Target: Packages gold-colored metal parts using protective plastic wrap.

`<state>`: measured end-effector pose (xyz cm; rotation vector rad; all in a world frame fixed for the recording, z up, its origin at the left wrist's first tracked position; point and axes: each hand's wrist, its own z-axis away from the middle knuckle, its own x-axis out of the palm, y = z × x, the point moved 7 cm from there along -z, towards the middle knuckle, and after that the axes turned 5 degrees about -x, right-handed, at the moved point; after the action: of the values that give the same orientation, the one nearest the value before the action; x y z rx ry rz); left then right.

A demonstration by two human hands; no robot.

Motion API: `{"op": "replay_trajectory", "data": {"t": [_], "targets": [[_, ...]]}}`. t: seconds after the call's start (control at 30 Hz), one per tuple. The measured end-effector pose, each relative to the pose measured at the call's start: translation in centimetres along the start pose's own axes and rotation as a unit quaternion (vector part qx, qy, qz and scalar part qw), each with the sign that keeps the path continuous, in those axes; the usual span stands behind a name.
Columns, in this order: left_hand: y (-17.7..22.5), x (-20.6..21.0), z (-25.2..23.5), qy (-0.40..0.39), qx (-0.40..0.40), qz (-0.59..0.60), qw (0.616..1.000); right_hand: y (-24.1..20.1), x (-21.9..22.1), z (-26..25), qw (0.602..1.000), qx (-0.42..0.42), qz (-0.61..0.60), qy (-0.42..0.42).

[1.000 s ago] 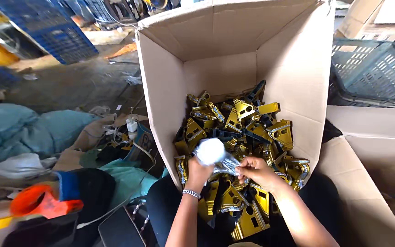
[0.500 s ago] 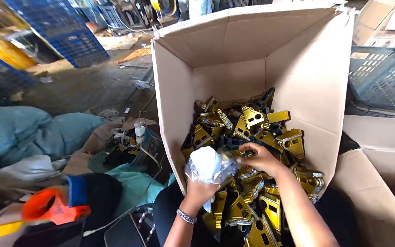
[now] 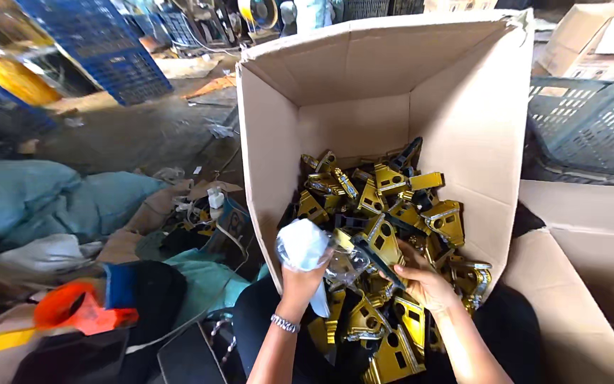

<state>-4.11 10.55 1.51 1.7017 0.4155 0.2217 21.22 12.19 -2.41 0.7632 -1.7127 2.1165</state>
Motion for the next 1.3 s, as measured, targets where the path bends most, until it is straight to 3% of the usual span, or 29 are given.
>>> {"op": "replay_trajectory", "data": {"t": [0.1,0.2,0.27,0.33,0.4,0.47,0.53,0.57,0.6,0.7,0.77,0.83,0.9,0.97,1.07,1.1,1.17,1.23,1.3], "targets": [[1.3,2.2,-0.2,-0.03,0.075,-0.095,0.992,-1.3,0.3,1.4,0.997,-0.016,0.003,-0.071],[2.5,3.3,-0.1,-0.042,0.094,-0.143,0.984,-4.4,-0.1,3.2,0.994,-0.074,0.045,-0.06],[2.5,4.3,0.2,-0.057,0.095,-0.117,0.987,-6.0,0.5,3.2,0.984,-0.093,0.148,-0.031],[2.1,5.7,0.5,-0.088,0.025,-0.033,0.995,-6.4,1.6,2.3,0.942,-0.069,0.323,-0.068],[2.2,7.1,1.6,-0.112,-0.12,0.072,0.984,-5.5,2.5,1.1,0.906,-0.026,0.42,-0.039],[2.9,8.0,2.5,-0.106,-0.213,0.149,0.96,-4.9,3.5,0.1,0.85,-0.09,0.519,0.01],[3.3,8.1,2.7,-0.079,-0.24,0.169,0.953,-3.0,4.9,-0.3,0.756,-0.05,0.65,-0.055],[3.3,7.9,2.8,-0.087,-0.224,0.137,0.961,-1.6,5.1,-0.2,0.729,-0.012,0.679,-0.087],[3.1,7.7,3.1,-0.109,-0.187,0.083,0.973,-0.6,4.8,-0.4,0.731,-0.004,0.676,-0.096],[3.1,7.8,3.3,-0.158,0.058,-0.123,0.978,0.3,3.3,-1.7,0.801,-0.055,0.594,-0.056],[3.4,7.9,2.9,-0.108,0.18,-0.184,0.96,0.7,3.2,-1.5,0.873,-0.042,0.485,-0.03],[2.8,7.6,2.2,-0.035,0.146,-0.153,0.977,1.1,3.4,-1.1,0.96,-0.011,0.28,-0.014],[2.3,7.4,2.4,0.029,0.07,-0.048,0.996,1.4,3.2,-0.7,0.992,0.016,0.122,-0.001],[3.0,8.7,4.2,-0.018,0.075,0.018,0.997,1.4,2.2,-0.8,0.992,-0.047,0.09,0.079],[4.1,10.5,7.6,-0.165,0.146,-0.017,0.975,1.1,-0.1,-1.0,0.968,-0.152,0.131,0.149],[3.9,10.0,7.6,-0.195,0.127,-0.003,0.973,0.5,-0.6,-0.7,0.965,-0.13,0.162,0.162],[2.8,7.0,6.0,-0.194,0.005,0.073,0.978,-1.4,-1.9,0.9,0.972,-0.095,0.148,0.159],[1.9,1.9,4.3,-0.145,-0.126,0.154,0.969,-4.2,-4.9,3.7,0.973,-0.192,-0.032,0.128],[2.9,-4.2,4.4,-0.178,-0.14,0.219,0.949,-8.0,-8.6,6.5,0.911,-0.352,-0.208,0.048]]}}
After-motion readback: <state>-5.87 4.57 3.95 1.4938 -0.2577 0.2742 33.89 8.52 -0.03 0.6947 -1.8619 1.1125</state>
